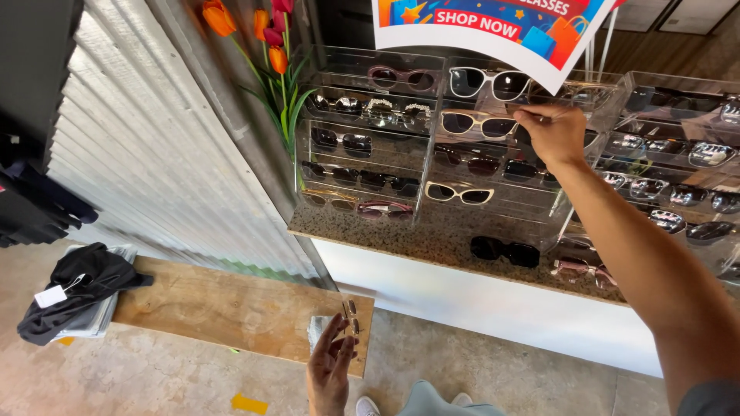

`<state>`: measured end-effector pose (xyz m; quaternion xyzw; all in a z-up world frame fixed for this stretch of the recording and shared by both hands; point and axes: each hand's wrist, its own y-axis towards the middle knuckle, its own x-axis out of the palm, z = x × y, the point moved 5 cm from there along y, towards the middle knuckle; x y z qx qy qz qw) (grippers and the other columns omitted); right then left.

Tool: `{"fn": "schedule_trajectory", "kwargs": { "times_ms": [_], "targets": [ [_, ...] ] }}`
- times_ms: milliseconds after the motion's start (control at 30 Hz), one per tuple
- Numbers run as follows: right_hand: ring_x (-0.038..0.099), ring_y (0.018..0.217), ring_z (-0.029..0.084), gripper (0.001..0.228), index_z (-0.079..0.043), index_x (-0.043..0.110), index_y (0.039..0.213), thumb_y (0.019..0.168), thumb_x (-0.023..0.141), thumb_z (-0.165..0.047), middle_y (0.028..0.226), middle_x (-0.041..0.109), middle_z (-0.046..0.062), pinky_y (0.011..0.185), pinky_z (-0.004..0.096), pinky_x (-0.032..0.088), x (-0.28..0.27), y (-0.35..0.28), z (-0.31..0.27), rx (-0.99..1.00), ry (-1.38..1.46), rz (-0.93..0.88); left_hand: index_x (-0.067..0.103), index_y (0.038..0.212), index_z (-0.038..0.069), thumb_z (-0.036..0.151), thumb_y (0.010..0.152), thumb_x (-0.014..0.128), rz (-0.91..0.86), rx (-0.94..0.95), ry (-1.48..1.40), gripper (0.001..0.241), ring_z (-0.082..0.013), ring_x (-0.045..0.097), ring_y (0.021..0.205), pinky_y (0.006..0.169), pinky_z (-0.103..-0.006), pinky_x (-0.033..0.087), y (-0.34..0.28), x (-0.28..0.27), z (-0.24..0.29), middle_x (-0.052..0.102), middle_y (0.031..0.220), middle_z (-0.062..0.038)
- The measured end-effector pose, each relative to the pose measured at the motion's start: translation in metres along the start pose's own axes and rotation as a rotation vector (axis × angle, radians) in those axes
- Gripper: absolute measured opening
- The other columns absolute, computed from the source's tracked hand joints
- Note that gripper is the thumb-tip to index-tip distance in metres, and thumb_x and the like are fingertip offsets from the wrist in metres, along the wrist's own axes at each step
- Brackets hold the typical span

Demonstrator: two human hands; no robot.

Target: The recorder selects several pairs of sunglasses from a display, inspects them, and cleans the lenses using a black microfiber cloth.

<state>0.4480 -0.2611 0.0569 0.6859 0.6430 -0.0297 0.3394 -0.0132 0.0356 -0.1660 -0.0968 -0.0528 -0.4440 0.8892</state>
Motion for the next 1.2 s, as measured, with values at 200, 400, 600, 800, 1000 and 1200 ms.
{"fn": "schedule_trajectory", "kwargs": {
  "times_ms": [200,400,600,800,1000,1200],
  "targets": [
    [0.072,0.079,0.019,0.018,-0.018,0.081,0.114,0.100,0.079,-0.029,0.099,0.079,0.008,0.070,0.035,0.054,-0.005,0.002,-0.004,-0.155,-0.230,-0.151,0.055,0.146,0.004,0.012,0.092,0.067,-0.041,-0.012,-0.020,0.056,-0.0208,0.071,0.100,0.078,-0.0330,0.059,0.002,0.008,-0.008,0.068,0.133,-0.017],
    [0.075,0.087,0.019,0.016,-0.021,0.082,0.111,0.100,0.075,-0.031,0.104,0.079,0.003,0.076,0.036,0.058,0.004,0.015,0.007,-0.172,-0.290,-0.148,0.055,0.145,0.006,0.013,0.092,0.067,-0.033,-0.039,0.021,0.055,-0.0198,0.073,0.102,0.080,-0.0331,0.061,0.004,0.018,0.001,0.068,0.134,-0.014],
    [0.074,0.086,0.023,0.018,-0.023,0.081,0.112,0.099,0.076,-0.035,0.102,0.078,0.004,0.078,0.039,0.058,0.000,0.009,-0.016,-0.114,-0.380,-0.148,0.055,0.146,0.007,0.013,0.093,0.067,-0.031,-0.052,0.003,0.055,-0.0200,0.072,0.099,0.079,-0.0331,0.059,-0.003,0.014,-0.001,0.069,0.133,-0.015],
    [0.073,0.091,0.025,0.017,-0.022,0.082,0.109,0.096,0.078,-0.034,0.107,0.078,0.003,0.077,0.041,0.057,-0.001,0.008,-0.010,-0.241,-0.385,-0.162,0.053,0.146,0.006,0.012,0.093,0.066,-0.033,-0.048,-0.019,0.055,-0.0187,0.073,0.100,0.079,-0.0327,0.059,-0.003,0.009,-0.011,0.068,0.135,-0.015],
    [0.074,0.093,0.024,0.016,-0.023,0.082,0.109,0.098,0.077,-0.034,0.109,0.078,0.003,0.079,0.040,0.057,0.002,0.009,-0.005,-0.202,-0.378,-0.149,0.054,0.147,0.005,0.012,0.093,0.067,-0.049,-0.015,-0.050,0.056,-0.0202,0.072,0.097,0.077,-0.0334,0.059,-0.001,0.012,-0.019,0.067,0.135,-0.017],
    [0.072,0.088,0.019,0.023,-0.022,0.079,0.116,0.102,0.073,-0.039,0.115,0.074,0.007,0.075,0.035,0.059,-0.032,0.012,-0.001,-0.048,-0.308,-0.171,0.052,0.147,0.007,0.012,0.092,0.066,-0.048,-0.037,-0.037,0.056,-0.0201,0.073,0.100,0.078,-0.0335,0.060,-0.001,0.006,-0.021,0.067,0.136,-0.016]
  ]
}}
